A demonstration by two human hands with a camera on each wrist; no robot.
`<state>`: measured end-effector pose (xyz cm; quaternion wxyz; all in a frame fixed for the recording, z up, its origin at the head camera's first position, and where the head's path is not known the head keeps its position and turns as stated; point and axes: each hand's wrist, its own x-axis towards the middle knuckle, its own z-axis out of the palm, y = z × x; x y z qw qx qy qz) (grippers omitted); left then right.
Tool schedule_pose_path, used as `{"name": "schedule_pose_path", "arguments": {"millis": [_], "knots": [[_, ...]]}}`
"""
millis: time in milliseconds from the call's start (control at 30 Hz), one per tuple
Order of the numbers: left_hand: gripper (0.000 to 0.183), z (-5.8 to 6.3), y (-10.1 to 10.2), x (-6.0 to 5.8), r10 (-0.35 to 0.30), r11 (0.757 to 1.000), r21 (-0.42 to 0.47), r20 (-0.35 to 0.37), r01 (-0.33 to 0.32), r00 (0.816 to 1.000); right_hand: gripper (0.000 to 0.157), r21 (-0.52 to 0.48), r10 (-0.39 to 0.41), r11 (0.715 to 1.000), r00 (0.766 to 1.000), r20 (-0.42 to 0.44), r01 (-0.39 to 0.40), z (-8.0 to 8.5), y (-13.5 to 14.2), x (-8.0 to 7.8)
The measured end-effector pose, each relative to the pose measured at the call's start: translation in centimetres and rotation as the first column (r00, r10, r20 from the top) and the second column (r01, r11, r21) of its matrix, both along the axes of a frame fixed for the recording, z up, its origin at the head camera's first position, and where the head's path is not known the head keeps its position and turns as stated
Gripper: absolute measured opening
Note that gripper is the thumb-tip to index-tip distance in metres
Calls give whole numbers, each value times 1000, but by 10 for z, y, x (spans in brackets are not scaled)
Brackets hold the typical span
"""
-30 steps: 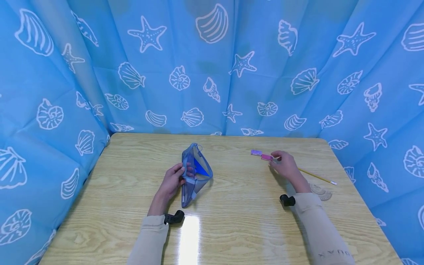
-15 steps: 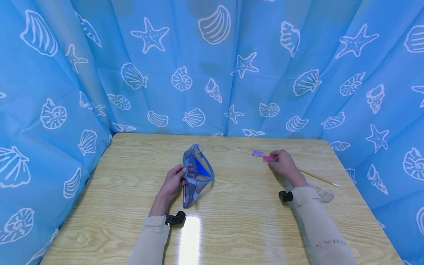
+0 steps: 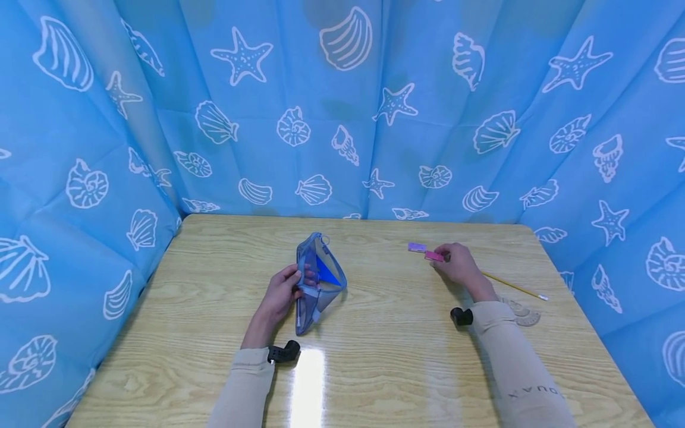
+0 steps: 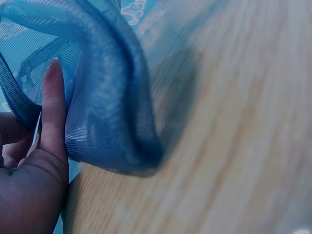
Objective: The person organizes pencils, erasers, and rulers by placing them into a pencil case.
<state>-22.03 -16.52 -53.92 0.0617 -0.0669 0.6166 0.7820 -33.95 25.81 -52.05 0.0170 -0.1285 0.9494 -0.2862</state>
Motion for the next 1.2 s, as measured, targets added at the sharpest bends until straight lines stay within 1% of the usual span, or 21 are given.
{"name": "schedule_pose_path", "arguments": {"millis": [133,267,367,433,567,767,1000,1200], "knots": [[36,1,0,0,-2,1000,1,-5,2,1000,28,3,3,1000,1000,-2,-3,0,1,-1],[36,0,0,1,3,1000,4,-4,-3,1000,23,1,38,999,999,-29,-38,-2,2,-2],[35,0,0,1,6,1000,-5,-3,-6,1000,24,-6,49,999,998,-33,-49,-2,3,-2],[36,-1,0,0,6,1000,-9,-2,-6,1000,27,-15,40,999,999,-22,-40,-1,3,-1],[36,-2,0,0,7,1000,-16,-4,-7,1000,29,-59,12,998,1000,12,-11,-2,3,1],[36,-2,0,0,9,1000,-13,-8,-9,1000,29,-163,8,987,1000,30,-3,-2,2,6],[36,-2,0,1,3,1000,-1,-18,-3,1000,24,-247,20,969,1000,8,-18,-1,-2,12],[34,0,3,0,23,999,-24,-20,-23,1000,21,-288,17,958,1000,-14,-21,0,-9,17]]}}
